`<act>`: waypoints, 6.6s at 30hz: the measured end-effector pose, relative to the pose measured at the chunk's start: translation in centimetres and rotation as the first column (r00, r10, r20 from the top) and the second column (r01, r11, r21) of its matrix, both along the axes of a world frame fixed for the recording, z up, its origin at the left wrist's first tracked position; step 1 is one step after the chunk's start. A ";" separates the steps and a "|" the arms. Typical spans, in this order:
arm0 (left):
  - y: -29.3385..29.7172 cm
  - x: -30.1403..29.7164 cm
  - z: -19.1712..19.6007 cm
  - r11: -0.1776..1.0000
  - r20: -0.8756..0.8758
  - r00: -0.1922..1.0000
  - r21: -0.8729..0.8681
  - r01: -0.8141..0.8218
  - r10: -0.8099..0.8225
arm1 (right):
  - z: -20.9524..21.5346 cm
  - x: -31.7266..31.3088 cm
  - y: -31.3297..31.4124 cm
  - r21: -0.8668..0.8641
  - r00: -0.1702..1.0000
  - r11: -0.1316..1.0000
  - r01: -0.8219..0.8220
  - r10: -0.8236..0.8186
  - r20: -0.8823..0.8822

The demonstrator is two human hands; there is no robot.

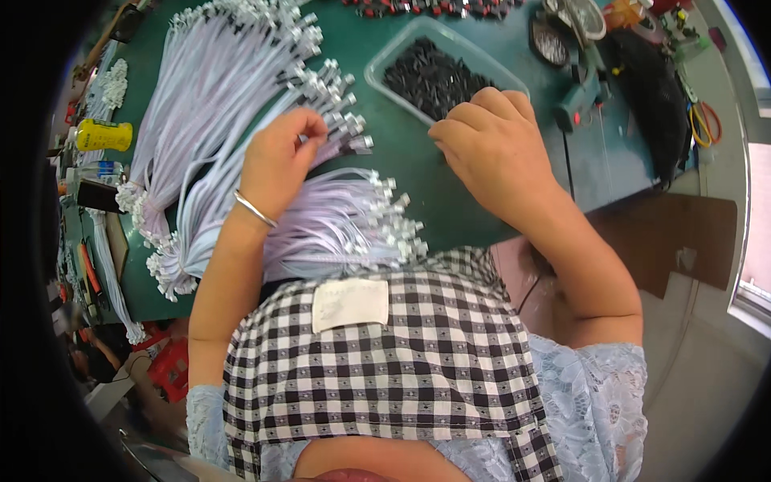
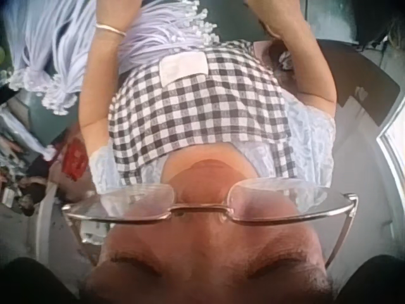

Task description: The person attaches small black plastic connectors to the ends of white flat ribbon cables. They pick up a connector from a container, slide it onto the cable tip, and repeat the process for multiple cables.

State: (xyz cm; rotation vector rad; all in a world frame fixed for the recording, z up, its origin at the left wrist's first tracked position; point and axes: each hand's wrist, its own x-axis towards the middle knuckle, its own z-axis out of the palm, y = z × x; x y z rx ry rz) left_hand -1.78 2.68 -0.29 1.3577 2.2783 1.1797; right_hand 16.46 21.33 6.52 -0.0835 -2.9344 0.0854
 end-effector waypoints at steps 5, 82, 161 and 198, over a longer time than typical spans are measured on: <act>-0.5 0.9 -0.7 0.999 -0.017 0.999 -0.004 0.039 -0.039 | -1.8 1.9 -1.4 0.245 0.998 0.969 -0.039 0.051 -0.042; -2.0 2.2 -0.1 0.995 0.916 0.388 0.084 0.055 -0.099 | -5.3 -3.3 -5.7 -0.979 0.945 0.007 0.203 -0.264 0.194; -1.9 2.6 0.4 0.989 0.627 0.768 0.025 0.149 -0.131 | -5.1 -3.0 -5.0 -0.948 0.951 0.134 0.290 -0.151 0.270; -2.3 2.6 -0.3 0.998 0.769 0.637 0.053 0.028 -0.059 | -5.9 -3.8 -6.6 -0.991 0.941 -0.018 0.129 -0.313 0.129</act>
